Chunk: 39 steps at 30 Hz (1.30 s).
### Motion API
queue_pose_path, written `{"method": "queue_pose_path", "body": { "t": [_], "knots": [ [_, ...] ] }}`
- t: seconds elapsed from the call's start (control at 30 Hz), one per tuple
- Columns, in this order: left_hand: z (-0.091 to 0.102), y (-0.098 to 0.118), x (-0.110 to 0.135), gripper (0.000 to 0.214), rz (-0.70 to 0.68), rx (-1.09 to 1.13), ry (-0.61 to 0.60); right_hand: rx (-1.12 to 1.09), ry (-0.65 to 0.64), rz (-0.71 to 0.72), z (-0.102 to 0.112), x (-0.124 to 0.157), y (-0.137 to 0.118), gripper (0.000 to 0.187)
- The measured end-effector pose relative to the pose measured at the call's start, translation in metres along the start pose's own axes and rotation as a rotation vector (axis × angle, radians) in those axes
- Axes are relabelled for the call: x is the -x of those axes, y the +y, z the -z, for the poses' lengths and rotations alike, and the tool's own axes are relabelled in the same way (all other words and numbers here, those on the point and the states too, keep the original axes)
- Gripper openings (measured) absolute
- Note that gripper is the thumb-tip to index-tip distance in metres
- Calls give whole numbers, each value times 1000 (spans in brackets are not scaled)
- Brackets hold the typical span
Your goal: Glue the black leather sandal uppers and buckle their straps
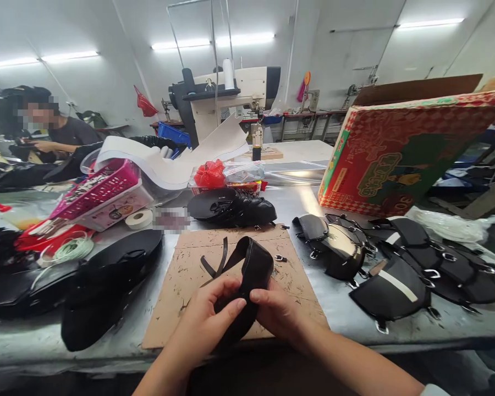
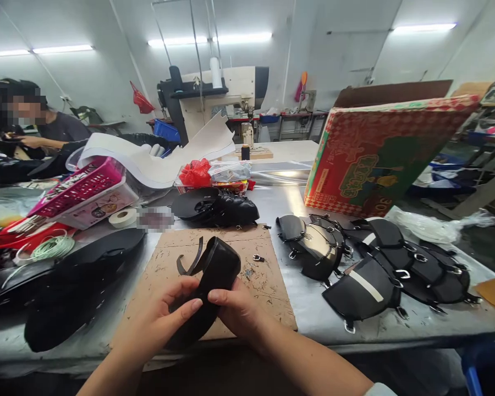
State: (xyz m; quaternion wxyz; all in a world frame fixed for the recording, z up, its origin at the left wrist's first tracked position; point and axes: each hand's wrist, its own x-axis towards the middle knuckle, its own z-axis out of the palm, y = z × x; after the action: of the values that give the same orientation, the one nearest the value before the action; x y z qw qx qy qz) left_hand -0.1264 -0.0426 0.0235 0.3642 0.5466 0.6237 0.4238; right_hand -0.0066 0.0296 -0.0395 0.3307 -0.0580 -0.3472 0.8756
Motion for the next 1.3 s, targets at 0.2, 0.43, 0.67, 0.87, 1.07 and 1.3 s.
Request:
{"method": "queue_pose_path", "body": {
  "t": [0.2,0.43,0.67,0.87,1.07,1.3],
  "knots": [
    [-2,0,-1,21,94,18,-49,120,114,116,-4,5,-5,34],
    [-3,-3,-3,21,14,-81,56,133,167,104,-3,4,-10,45],
    [-1,0,-2,23,81,64,-60,24,46,-127,0,9,-13,35],
    [-4,10,-4,21,38,-57,-43,75,61,-36,-1,10,-13,30],
    [-8,15,-7,20,47,-95,-88,329,117,67,11,18,-10,27],
    [-14,3,-19,18,287,137,-69,699,58,209,13,26,-17,22]
  ]
}}
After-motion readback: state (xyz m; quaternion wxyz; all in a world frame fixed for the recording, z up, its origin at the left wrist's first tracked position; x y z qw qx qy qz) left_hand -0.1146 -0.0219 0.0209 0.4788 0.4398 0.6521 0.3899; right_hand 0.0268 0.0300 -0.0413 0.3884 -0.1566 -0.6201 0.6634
